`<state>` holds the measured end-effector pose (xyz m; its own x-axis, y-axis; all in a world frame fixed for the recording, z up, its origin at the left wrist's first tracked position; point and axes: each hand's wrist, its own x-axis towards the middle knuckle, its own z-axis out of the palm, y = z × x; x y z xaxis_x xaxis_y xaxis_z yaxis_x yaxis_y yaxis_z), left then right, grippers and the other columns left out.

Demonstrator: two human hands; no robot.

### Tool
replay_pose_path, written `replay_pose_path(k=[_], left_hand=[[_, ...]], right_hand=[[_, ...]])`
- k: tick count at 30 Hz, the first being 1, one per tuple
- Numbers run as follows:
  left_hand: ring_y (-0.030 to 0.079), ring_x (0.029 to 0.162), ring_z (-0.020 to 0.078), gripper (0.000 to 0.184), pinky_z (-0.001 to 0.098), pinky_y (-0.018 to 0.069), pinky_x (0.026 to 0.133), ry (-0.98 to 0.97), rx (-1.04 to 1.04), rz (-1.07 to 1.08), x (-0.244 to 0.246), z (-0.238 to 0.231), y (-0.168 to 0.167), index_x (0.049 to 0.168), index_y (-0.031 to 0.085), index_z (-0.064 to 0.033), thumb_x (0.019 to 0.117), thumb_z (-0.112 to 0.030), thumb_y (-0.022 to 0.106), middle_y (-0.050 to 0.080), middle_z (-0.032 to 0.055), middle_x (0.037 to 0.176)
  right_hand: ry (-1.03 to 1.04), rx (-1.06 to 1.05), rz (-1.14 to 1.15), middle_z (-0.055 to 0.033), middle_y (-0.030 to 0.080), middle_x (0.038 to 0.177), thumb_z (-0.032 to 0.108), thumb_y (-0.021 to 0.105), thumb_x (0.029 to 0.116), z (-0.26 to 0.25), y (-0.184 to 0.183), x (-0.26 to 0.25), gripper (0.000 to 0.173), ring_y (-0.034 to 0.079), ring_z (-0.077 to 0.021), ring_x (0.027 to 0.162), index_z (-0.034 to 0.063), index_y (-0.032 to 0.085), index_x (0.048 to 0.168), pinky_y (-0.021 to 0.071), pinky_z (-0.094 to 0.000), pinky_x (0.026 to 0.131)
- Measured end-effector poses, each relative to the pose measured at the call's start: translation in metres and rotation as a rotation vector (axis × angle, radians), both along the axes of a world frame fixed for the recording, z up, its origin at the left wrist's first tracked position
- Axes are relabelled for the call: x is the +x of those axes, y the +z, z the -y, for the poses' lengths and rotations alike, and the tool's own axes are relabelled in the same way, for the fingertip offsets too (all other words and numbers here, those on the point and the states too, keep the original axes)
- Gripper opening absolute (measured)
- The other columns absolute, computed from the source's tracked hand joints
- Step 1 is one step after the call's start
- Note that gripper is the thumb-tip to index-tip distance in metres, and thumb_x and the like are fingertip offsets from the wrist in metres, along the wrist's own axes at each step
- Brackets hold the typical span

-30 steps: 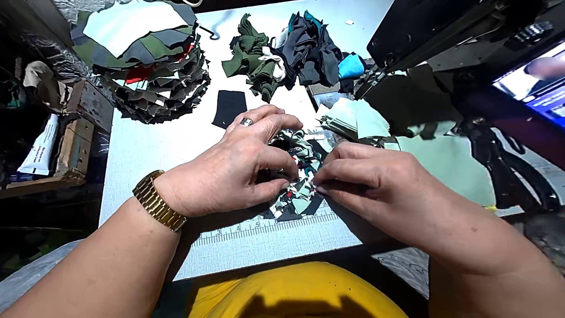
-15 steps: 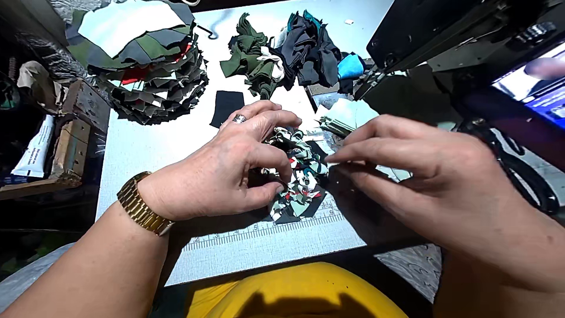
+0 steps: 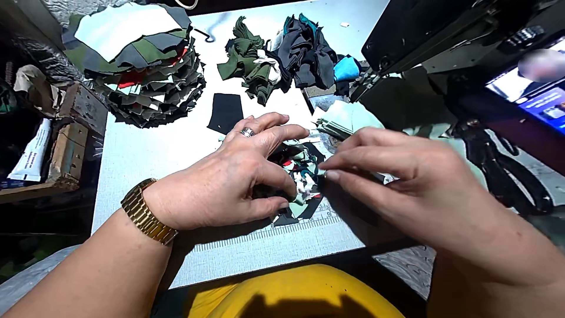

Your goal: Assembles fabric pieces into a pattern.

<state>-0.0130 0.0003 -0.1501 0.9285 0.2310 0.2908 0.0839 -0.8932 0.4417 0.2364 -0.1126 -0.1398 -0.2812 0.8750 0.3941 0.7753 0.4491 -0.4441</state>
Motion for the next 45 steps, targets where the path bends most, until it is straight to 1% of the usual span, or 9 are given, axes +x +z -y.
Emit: replay_pose_path(k=[8, 12, 16, 21, 26, 34, 37, 40, 45], left_hand=[[0.027, 0.153, 0.0381, 0.026, 0.0695, 0.0149, 0.121, 0.185, 0.066, 0.104, 0.008, 0.002, -0.006, 0.111, 0.079, -0.0247, 0.0984, -0.039, 0.061, 0.047, 0.0138, 0.155], [0.026, 0.153, 0.0383, 0.031, 0.0727, 0.0121, 0.12, 0.262, 0.115, 0.001, 0.012, 0.006, -0.008, 0.118, 0.077, -0.0281, 0.102, -0.042, 0.055, 0.044, 0.0122, 0.158], [0.025, 0.154, 0.0369, 0.031, 0.0732, 0.0114, 0.119, 0.222, 0.106, -0.043, 0.016, 0.008, -0.011, 0.121, 0.076, -0.0303, 0.1035, -0.04, 0.052, 0.042, 0.0125, 0.159], [0.025, 0.154, 0.0377, 0.024, 0.074, 0.0112, 0.119, 0.212, 0.06, 0.077, 0.011, 0.004, -0.007, 0.11, 0.078, -0.0232, 0.0995, -0.033, 0.058, 0.045, 0.0131, 0.157], [0.024, 0.153, 0.0402, 0.02, 0.0732, 0.0147, 0.119, 0.094, -0.001, 0.079, 0.01, 0.004, -0.007, 0.101, 0.079, -0.0247, 0.092, -0.03, 0.062, 0.046, 0.0146, 0.156], [0.022, 0.155, 0.0364, 0.026, 0.0728, 0.0115, 0.121, 0.087, 0.024, 0.014, 0.01, 0.005, -0.006, 0.112, 0.079, -0.0285, 0.0944, -0.03, 0.06, 0.041, 0.0119, 0.16], [0.023, 0.154, 0.0387, 0.022, 0.0719, 0.0143, 0.12, 0.094, 0.023, 0.067, 0.008, 0.001, -0.005, 0.104, 0.08, -0.0245, 0.0929, -0.03, 0.062, 0.044, 0.0147, 0.157], [0.024, 0.153, 0.0404, 0.017, 0.0705, 0.0161, 0.121, 0.044, -0.015, 0.105, 0.008, 0.001, -0.004, 0.093, 0.079, -0.0219, 0.0881, -0.025, 0.063, 0.047, 0.0153, 0.154], [0.022, 0.155, 0.0371, 0.024, 0.0721, 0.0127, 0.121, 0.027, 0.005, 0.026, 0.01, 0.005, -0.006, 0.103, 0.081, -0.0251, 0.091, -0.025, 0.061, 0.045, 0.0115, 0.158]], right_hand=[[-0.154, -0.04, 0.084, -0.002, 0.063, 0.094, 0.018, 0.068, 0.0939, -0.005, -0.019, -0.003, 0.014, 0.062, -0.0097, 0.077, 0.0111, 0.077, 0.103, 0.0536, -0.0247, 0.065], [-0.141, 0.029, 0.058, 0.0015, 0.06, 0.089, 0.017, 0.064, 0.0942, -0.006, -0.023, -0.006, 0.014, 0.058, -0.0044, 0.075, 0.0129, 0.077, 0.094, 0.0482, -0.0182, 0.062], [-0.088, -0.018, 0.071, 0.0036, 0.061, 0.092, 0.021, 0.065, 0.0939, -0.005, -0.02, -0.007, 0.015, 0.058, -0.0045, 0.077, 0.0168, 0.079, 0.1, 0.0485, -0.0198, 0.063], [-0.062, -0.007, -0.006, 0.0029, 0.063, 0.094, 0.021, 0.064, 0.095, -0.004, -0.01, 0.0, 0.015, 0.059, -0.0013, 0.079, 0.0141, 0.077, 0.099, 0.0494, -0.0148, 0.066], [0.022, -0.117, -0.006, 0.0088, 0.059, 0.092, 0.033, 0.07, 0.0905, 0.003, -0.014, -0.005, 0.018, 0.055, 0.0013, 0.072, 0.0216, 0.076, 0.102, 0.0477, -0.0148, 0.057], [-0.022, -0.041, -0.007, 0.0053, 0.061, 0.091, 0.021, 0.064, 0.0944, 0.0, -0.017, -0.005, 0.011, 0.059, -0.0006, 0.077, 0.0157, 0.074, 0.094, 0.0498, -0.0143, 0.064], [0.002, -0.099, 0.037, 0.0088, 0.059, 0.093, 0.033, 0.066, 0.0927, 0.002, -0.018, -0.006, 0.015, 0.057, 0.0009, 0.075, 0.0216, 0.074, 0.099, 0.0479, -0.0157, 0.059], [0.016, -0.088, 0.042, 0.0086, 0.058, 0.09, 0.03, 0.065, 0.0934, 0.002, -0.023, -0.007, 0.012, 0.056, -0.0005, 0.074, 0.0219, 0.074, 0.094, 0.0464, -0.0174, 0.057], [-0.021, -0.022, -0.009, 0.0043, 0.059, 0.089, 0.019, 0.062, 0.0947, -0.001, -0.02, -0.008, 0.012, 0.057, -0.0012, 0.076, 0.0142, 0.072, 0.091, 0.0481, -0.0149, 0.061]])
